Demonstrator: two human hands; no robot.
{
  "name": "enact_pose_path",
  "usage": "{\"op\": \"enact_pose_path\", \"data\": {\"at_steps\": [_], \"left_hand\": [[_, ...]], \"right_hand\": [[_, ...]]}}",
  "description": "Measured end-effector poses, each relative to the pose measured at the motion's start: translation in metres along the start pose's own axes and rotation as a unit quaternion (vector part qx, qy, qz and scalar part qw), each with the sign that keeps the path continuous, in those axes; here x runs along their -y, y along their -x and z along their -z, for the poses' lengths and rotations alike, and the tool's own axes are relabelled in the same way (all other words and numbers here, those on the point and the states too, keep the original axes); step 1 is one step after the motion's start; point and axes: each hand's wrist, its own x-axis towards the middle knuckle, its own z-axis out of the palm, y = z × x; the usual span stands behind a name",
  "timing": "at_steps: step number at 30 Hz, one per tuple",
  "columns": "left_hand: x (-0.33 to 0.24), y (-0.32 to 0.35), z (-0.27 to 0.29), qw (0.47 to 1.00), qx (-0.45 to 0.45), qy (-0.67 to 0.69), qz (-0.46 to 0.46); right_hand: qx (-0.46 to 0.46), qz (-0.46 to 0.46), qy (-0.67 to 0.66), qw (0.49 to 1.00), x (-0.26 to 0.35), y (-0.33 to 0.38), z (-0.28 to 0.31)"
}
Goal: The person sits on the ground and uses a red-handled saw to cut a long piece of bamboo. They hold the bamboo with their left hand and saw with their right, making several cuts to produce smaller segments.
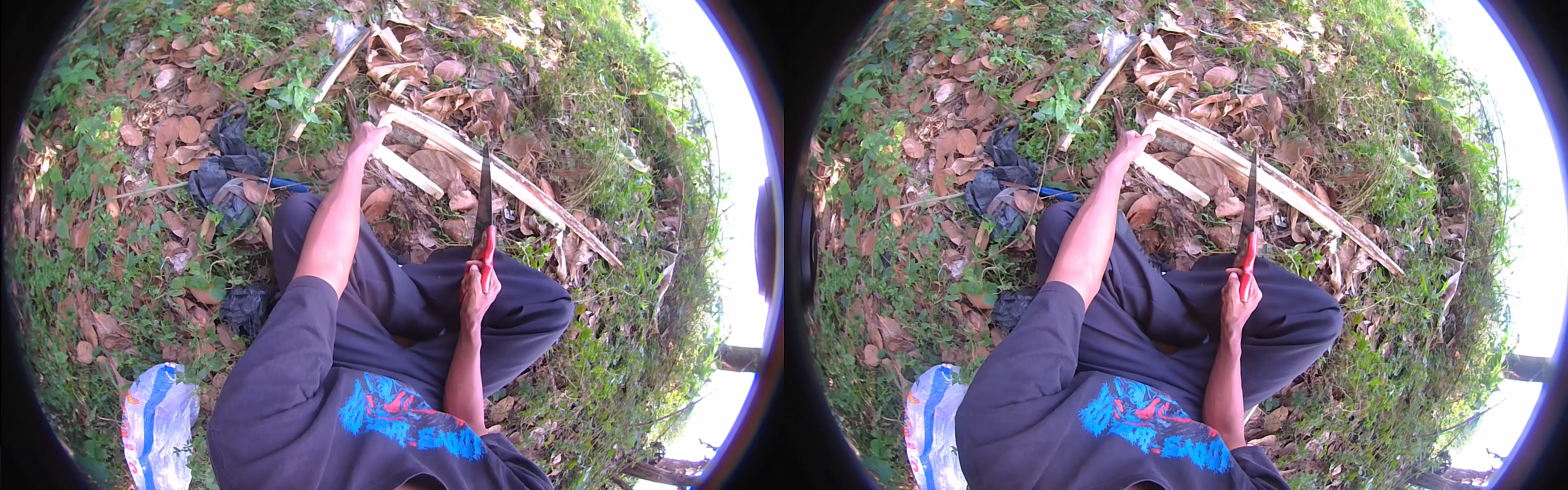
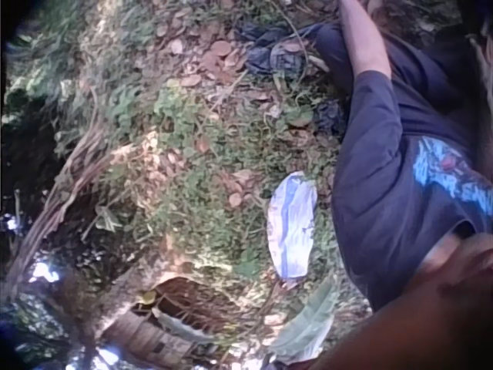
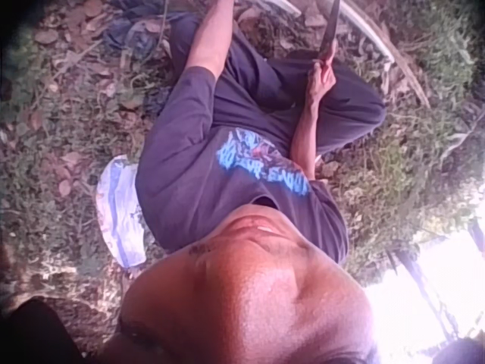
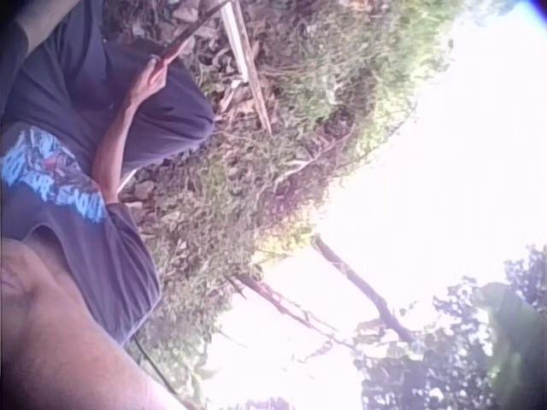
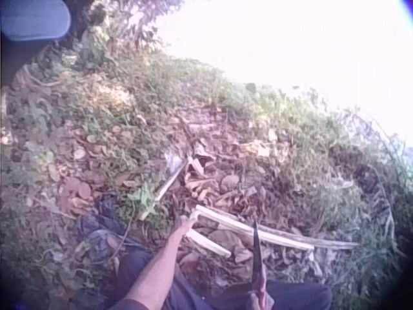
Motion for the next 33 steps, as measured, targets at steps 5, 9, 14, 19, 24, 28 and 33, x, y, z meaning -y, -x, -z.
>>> {"op": "enact_pose_path", "data": {"at_steps": [5, 9, 14, 19, 24, 28, 33], "left_hand": [[0.01, 0.001, -0.003, 0.997, -0.052, -0.01, -0.05], [0.012, -0.006, -0.002, 0.997, -0.036, -0.027, -0.063], [0.014, -0.015, -0.009, 0.998, -0.024, 0.009, -0.059], [0.038, -0.032, -0.009, 0.994, -0.024, 0.044, -0.099], [0.024, -0.022, -0.011, 0.998, 0.005, 0.034, -0.056], [0.024, -0.02, -0.003, 0.999, 0.011, 0.002, -0.047], [-0.002, 0.0, -0.013, 0.971, -0.101, -0.193, -0.1]], "right_hand": [[0.008, -0.004, -0.002, 1.0, -0.001, -0.001, -0.005], [0.014, -0.01, -0.006, 1.0, -0.001, -0.001, -0.005], [0.011, -0.012, -0.003, 1.0, -0.005, -0.002, -0.001], [0.025, -0.007, 0.004, 1.0, -0.005, -0.002, -0.004], [0.012, -0.016, 0.001, 1.0, -0.004, -0.001, -0.001], [0.016, -0.022, 0.004, 1.0, -0.002, 0.0, -0.004], [0.003, -0.013, 0.029, 0.999, -0.003, 0.001, -0.003]]}}
